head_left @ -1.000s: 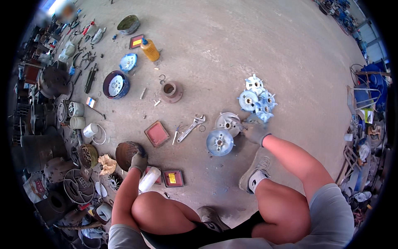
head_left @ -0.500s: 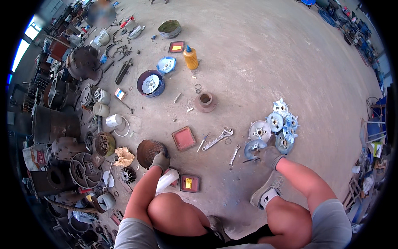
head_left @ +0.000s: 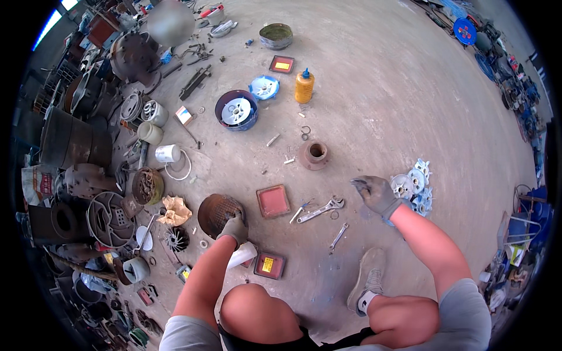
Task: The person sits on the floor of a workshop and uses a metal file to scrape and clean several small, light-blue metal impellers. They handle the parts one by one, filing the surfaces and edges, then placing the cleaned items into a pile. The person also briefly uses a sanding block on one of the parts.
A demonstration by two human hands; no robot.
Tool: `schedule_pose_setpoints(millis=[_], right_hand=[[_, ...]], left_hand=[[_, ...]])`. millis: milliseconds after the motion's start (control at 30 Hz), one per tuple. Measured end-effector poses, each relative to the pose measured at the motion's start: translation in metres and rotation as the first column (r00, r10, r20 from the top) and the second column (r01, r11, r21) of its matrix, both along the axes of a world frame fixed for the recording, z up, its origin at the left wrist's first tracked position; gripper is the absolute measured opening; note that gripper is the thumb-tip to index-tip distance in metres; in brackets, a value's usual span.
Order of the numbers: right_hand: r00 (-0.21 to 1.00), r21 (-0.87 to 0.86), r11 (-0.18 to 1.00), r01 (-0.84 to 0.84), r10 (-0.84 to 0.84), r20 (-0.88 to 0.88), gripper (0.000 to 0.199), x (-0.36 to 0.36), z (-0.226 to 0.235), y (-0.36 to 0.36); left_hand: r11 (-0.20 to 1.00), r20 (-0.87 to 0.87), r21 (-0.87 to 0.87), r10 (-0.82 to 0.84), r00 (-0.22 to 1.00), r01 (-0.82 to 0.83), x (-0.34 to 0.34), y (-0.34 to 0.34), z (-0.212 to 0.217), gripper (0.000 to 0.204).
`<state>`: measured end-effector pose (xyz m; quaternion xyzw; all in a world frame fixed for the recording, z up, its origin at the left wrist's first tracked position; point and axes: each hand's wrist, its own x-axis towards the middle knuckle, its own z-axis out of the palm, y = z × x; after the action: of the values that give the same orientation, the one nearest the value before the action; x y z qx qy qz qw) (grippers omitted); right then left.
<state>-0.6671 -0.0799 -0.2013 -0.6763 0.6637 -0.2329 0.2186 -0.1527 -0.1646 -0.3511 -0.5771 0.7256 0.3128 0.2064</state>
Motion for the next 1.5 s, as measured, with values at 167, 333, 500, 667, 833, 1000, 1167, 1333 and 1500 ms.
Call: schedule_pose_setpoints(millis=[167, 333, 500, 667, 833, 1000, 1167, 1333, 1500], right_hand=[[0.981, -0.171, 0.972, -0.162, 0.177, 0.076, 0.035, 0.093, -0.006, -0.164], [0.991, -0.019, 0.999, -0.050, 0.047, -0.129, 0.037, 0.126, -0.060, -0.313], [0.862, 0.224, 0.964, -0.141, 0.230, -0.451, 0.045, 0.119, -0.095, -0.415], [0.909, 0.367, 0.926, -0.091, 0.227, -0.349, 0.047, 0.150, -0.124, -0.417], [0.940, 0.010, 0.995, -0.097, 0.095, -0.329, 0.044, 0.101, -0.120, -0.433], [0.730, 0.198, 0.980, -0.001, -0.135, 0.670, 0.036, 0.088, -0.053, -0.343], [0.349, 0.487, 0.859, -0.156, -0.414, 0.841, 0.040, 0.030, 0.025, -0.164], [0.111, 0.625, 0.768, -0.141, -0.615, 0.781, 0.039, 0.006, 0.020, -0.026], [-0.048, 0.709, 0.698, -0.102, -0.715, 0.697, 0.027, -0.016, 0.026, 0.080]], left_hand=[[0.994, 0.080, 0.109, -0.028, 0.996, 0.019, 0.009, 0.006, 0.006, 0.080], [0.980, 0.024, 0.154, 0.123, 0.992, -0.125, -0.008, 0.006, 0.018, 0.075], [0.980, -0.016, 0.099, 0.174, 0.985, -0.172, -0.023, -0.001, 0.026, 0.071], [0.971, -0.007, 0.069, 0.229, 0.973, -0.228, -0.009, 0.020, 0.031, 0.065], [0.975, -0.023, 0.081, 0.207, 0.978, -0.205, -0.023, -0.003, 0.024, 0.068], [0.960, 0.037, 0.111, 0.254, 0.966, -0.257, -0.005, 0.018, 0.025, 0.071], [0.986, 0.040, 0.022, 0.163, 0.986, -0.164, -0.015, 0.011, 0.019, 0.074], [0.984, 0.038, 0.086, 0.155, 0.987, -0.157, -0.016, -0.002, 0.025, 0.075], [0.991, -0.030, -0.115, 0.069, 0.997, -0.072, -0.008, 0.001, 0.006, 0.040]])
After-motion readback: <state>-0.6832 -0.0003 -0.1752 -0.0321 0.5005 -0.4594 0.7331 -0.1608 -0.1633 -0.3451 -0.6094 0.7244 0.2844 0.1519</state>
